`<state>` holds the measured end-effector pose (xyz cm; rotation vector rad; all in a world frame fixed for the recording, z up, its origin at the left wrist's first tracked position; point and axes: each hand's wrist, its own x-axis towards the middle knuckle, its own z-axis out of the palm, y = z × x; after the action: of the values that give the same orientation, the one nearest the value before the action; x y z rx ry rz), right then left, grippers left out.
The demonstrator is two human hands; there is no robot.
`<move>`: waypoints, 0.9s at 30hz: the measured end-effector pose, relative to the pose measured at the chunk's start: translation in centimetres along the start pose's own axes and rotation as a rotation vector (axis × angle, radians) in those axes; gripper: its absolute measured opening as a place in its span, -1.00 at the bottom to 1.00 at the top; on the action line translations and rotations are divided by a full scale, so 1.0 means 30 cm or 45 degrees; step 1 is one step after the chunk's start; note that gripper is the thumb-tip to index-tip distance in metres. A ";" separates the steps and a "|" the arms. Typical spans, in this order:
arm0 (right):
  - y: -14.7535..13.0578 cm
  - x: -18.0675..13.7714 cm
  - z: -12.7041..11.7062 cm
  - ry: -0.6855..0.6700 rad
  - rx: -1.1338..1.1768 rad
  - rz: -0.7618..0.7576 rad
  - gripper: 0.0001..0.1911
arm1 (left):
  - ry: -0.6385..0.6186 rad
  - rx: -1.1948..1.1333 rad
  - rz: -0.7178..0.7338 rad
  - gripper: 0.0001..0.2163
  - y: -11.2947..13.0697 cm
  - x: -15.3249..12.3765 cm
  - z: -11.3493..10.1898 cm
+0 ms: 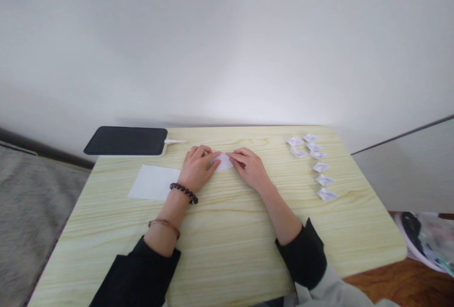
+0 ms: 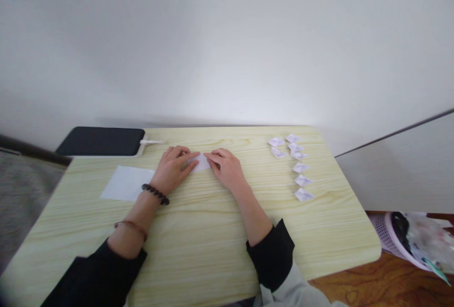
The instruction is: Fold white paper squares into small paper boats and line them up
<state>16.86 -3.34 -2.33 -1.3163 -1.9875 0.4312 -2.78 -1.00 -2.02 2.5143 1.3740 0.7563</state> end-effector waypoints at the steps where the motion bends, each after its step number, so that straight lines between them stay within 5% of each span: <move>1: 0.003 -0.001 -0.001 -0.005 -0.004 -0.017 -0.71 | 0.005 -0.007 0.002 -0.76 -0.001 -0.001 0.001; 27: 0.015 -0.004 -0.001 -0.044 -0.092 -0.139 -0.74 | 0.087 0.035 0.086 -0.80 -0.009 -0.004 0.007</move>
<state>17.21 -3.26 -2.65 -1.2446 -2.1093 0.3353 -2.93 -0.92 -2.36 2.5904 1.3354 0.8493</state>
